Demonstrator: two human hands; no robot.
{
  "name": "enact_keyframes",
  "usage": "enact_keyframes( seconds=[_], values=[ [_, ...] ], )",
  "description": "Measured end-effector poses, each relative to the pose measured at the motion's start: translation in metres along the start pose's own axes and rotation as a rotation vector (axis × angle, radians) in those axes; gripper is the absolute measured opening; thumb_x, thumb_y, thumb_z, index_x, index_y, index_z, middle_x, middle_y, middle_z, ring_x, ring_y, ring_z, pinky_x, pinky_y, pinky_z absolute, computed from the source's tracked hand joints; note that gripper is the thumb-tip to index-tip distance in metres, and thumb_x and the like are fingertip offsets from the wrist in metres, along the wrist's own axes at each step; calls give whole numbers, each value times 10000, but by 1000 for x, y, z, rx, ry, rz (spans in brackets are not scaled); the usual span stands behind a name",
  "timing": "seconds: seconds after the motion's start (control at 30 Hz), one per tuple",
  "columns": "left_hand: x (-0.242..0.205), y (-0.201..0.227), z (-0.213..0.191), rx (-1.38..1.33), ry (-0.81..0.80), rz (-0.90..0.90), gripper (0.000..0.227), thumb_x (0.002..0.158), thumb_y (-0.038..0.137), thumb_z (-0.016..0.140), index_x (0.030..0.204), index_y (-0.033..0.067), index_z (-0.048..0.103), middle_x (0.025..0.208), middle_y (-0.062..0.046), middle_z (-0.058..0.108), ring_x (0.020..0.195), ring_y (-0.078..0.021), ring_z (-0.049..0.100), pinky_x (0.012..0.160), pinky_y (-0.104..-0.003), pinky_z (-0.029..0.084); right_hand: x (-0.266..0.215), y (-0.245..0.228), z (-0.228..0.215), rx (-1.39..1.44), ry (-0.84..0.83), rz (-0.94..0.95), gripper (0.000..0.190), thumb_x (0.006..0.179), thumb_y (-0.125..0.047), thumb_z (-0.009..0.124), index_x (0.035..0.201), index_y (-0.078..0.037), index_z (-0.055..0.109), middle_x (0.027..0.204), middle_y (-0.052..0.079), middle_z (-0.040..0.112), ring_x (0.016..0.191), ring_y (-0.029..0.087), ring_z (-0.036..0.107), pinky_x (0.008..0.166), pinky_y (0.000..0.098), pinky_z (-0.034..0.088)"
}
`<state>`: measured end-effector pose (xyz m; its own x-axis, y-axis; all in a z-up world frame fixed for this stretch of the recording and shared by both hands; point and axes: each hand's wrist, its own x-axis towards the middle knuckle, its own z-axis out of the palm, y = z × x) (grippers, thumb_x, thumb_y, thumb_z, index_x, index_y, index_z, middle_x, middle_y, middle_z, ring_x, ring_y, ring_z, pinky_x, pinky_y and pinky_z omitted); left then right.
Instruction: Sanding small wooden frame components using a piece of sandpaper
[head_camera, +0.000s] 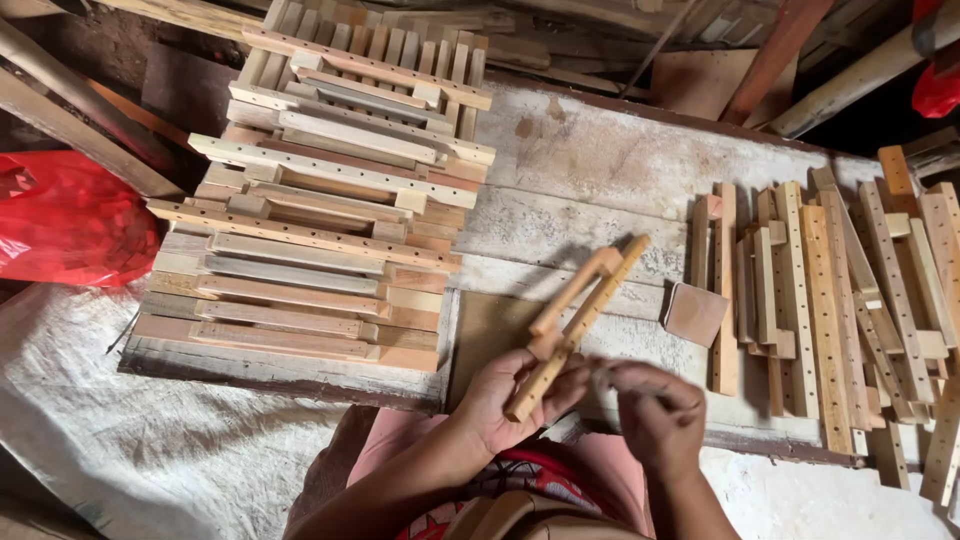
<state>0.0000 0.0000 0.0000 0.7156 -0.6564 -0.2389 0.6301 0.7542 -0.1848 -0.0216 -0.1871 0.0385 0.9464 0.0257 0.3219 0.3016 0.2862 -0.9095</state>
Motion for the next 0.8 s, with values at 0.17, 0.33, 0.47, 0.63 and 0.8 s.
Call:
enact_keyframes(
  seconds=[0.17,0.33,0.47,0.63,0.8],
  values=[
    [-9,11,-2,420,54,183,376,1003,267,628,1266,4,679,1024,-163,753,599,-105,658,389,-151,368,12,4,2,-154,82,-101,213,919,126,583,1064,6,684,1236,214,693,1205,424,691,1118,525,570],
    [-22,12,20,468,279,265,394,970,285,625,1253,15,670,994,-202,758,521,-211,671,403,-278,522,16,12,14,-391,61,-103,101,1005,35,531,1063,-13,599,1216,210,698,1177,372,718,1043,444,605],
    [-51,11,41,1235,126,747,354,1013,191,569,1267,-56,558,1164,-257,642,575,-189,669,434,-258,622,28,23,-2,-470,139,-18,95,987,-19,610,1081,-12,625,1121,193,732,1085,282,736,943,333,604],
    [-70,33,44,2309,475,1555,361,986,394,647,1218,124,704,973,-90,690,757,-176,682,547,-298,599,37,34,-19,-508,295,97,174,977,-39,665,1147,-4,651,936,111,724,750,153,696,705,230,568],
    [-67,35,21,2751,704,822,633,822,435,822,1329,97,654,1291,-166,654,1148,-335,623,954,-508,544,41,42,-22,-472,255,137,247,945,42,641,1185,3,681,1122,132,738,999,172,710,887,230,575]
  ],
)
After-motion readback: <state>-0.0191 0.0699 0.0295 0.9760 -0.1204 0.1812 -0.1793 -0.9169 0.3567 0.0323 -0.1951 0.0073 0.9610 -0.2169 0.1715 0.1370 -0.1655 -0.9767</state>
